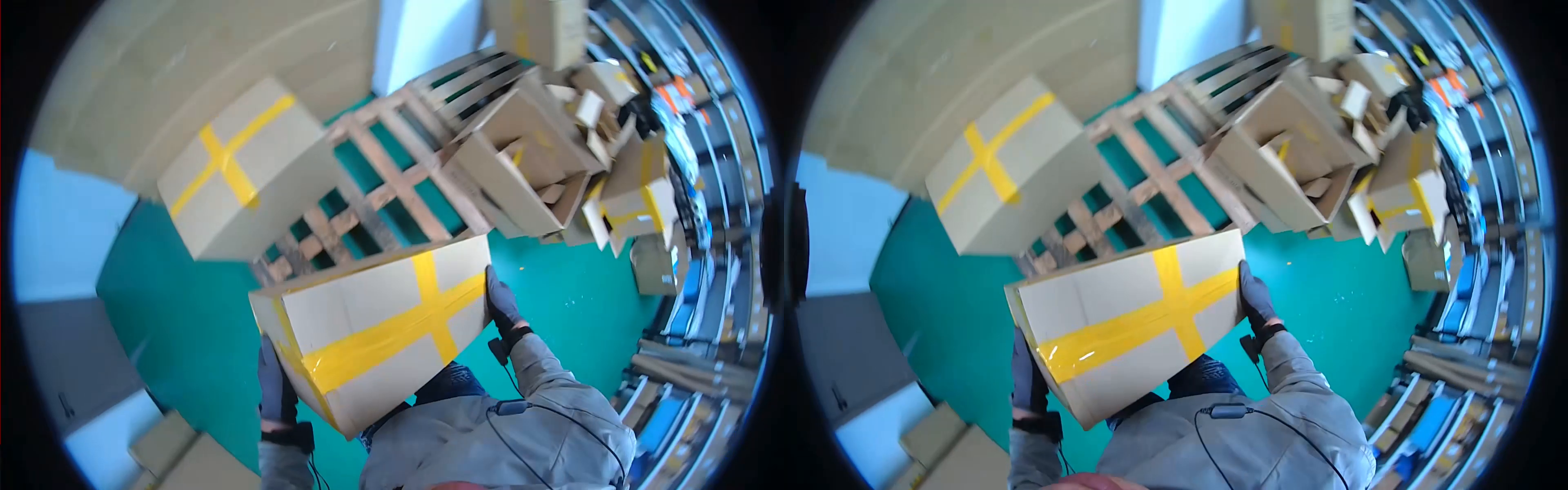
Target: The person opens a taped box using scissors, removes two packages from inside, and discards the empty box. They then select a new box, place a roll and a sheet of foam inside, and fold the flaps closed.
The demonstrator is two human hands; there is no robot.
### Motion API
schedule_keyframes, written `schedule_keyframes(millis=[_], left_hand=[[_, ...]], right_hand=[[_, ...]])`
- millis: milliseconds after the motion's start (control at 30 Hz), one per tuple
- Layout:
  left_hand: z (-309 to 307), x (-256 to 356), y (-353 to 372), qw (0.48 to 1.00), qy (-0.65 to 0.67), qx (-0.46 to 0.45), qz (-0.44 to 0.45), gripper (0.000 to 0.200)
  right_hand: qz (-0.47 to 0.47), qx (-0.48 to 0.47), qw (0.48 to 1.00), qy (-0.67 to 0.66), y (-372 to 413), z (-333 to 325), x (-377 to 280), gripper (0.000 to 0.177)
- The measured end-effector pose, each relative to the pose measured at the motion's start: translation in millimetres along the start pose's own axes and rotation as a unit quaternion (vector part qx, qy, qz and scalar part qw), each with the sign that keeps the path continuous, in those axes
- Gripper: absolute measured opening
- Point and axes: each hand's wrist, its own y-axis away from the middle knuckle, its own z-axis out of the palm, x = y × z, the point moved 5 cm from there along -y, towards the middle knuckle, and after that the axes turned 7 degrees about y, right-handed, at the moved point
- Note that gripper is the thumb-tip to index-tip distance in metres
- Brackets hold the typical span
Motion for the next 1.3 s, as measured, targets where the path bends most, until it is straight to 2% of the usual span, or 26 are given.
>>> schedule_keyframes(millis=[100,167,300,400,467,500,567,600,667,700,800,900,1000,1067,1200,1267,1300], left_hand=[[39.8,32.3,43.0,0.998,-0.035,-0.037,0.023,0.061],[82.6,50.1,64.8,0.998,-0.022,-0.053,0.024,0.06],[177.7,65.8,102.1,0.979,-0.038,-0.198,0.039,0.059],[216.8,61.1,135.8,0.953,-0.06,-0.295,0.023,0.059],[238.5,62.9,161.1,0.937,-0.081,-0.341,0.009,0.059],[252.8,66.3,174.2,0.928,-0.108,-0.356,0.012,0.058],[274.6,64.7,198.6,0.911,-0.151,-0.382,0.021,0.057],[277.6,51.9,195.6,0.907,-0.151,-0.392,0.016,0.057],[282.2,7.7,168.6,0.891,-0.188,-0.414,-0.002,0.06],[285.6,-3.2,173.1,0.882,-0.208,-0.423,-0.011,0.061],[309.7,-19.0,219.0,0.86,-0.291,-0.42,0.006,0.063],[355.3,-45.0,227.1,0.822,-0.353,-0.445,0.042,0.064],[416.6,-86.9,234.8,0.767,-0.396,-0.497,0.089,0.064],[453.9,-117.8,253.2,0.756,-0.423,-0.495,0.067,0.063],[537.3,-188.7,268.2,0.738,-0.419,-0.528,0.036,0.064],[571.3,-221.8,272.5,0.733,-0.411,-0.542,0.02,0.065],[591.6,-232.3,281.5,0.711,-0.429,-0.555,0.055,0.065]], right_hand=[[0.03,-0.016,0.998,-0.047,59.3,-75.7,10.9,0.094],[0.021,0.026,0.995,-0.099,85.9,-128.6,38.4,0.092],[-0.002,0.099,0.98,-0.175,121.3,-187.3,121.6,0.085],[-0.004,0.157,0.964,-0.215,173.4,-207.1,195.0,0.083],[0.079,0.155,0.942,-0.286,236.3,-224.9,230.2,0.079],[0.089,0.166,0.937,-0.296,247.9,-213.7,261.3,0.079],[0.064,0.284,0.93,-0.226,264.7,-190.2,334.5,0.074],[0.071,0.293,0.926,-0.226,279.6,-176.2,362.6,0.074],[0.1,0.369,0.905,-0.186,313.5,-151.3,416.8,0.073],[0.107,0.371,0.904,-0.185,333.5,-145.1,428.9,0.073],[0.212,0.343,0.881,-0.248,390.9,-138.0,461.8,0.073],[0.242,0.335,0.863,-0.29,421.0,-149.0,479.4,0.073],[0.275,0.337,0.835,-0.337,421.3,-140.6,524.6,0.075],[0.301,0.362,0.798,-0.375,418.6,-133.1,555.8,0.077],[0.36,0.335,0.775,-0.397,399.0,-155.9,610.8,0.08],[0.345,0.367,0.769,-0.392,384.0,-167.6,641.6,0.081],[0.321,0.402,0.766,-0.385,376.2,-187.9,650.3,0.081]])
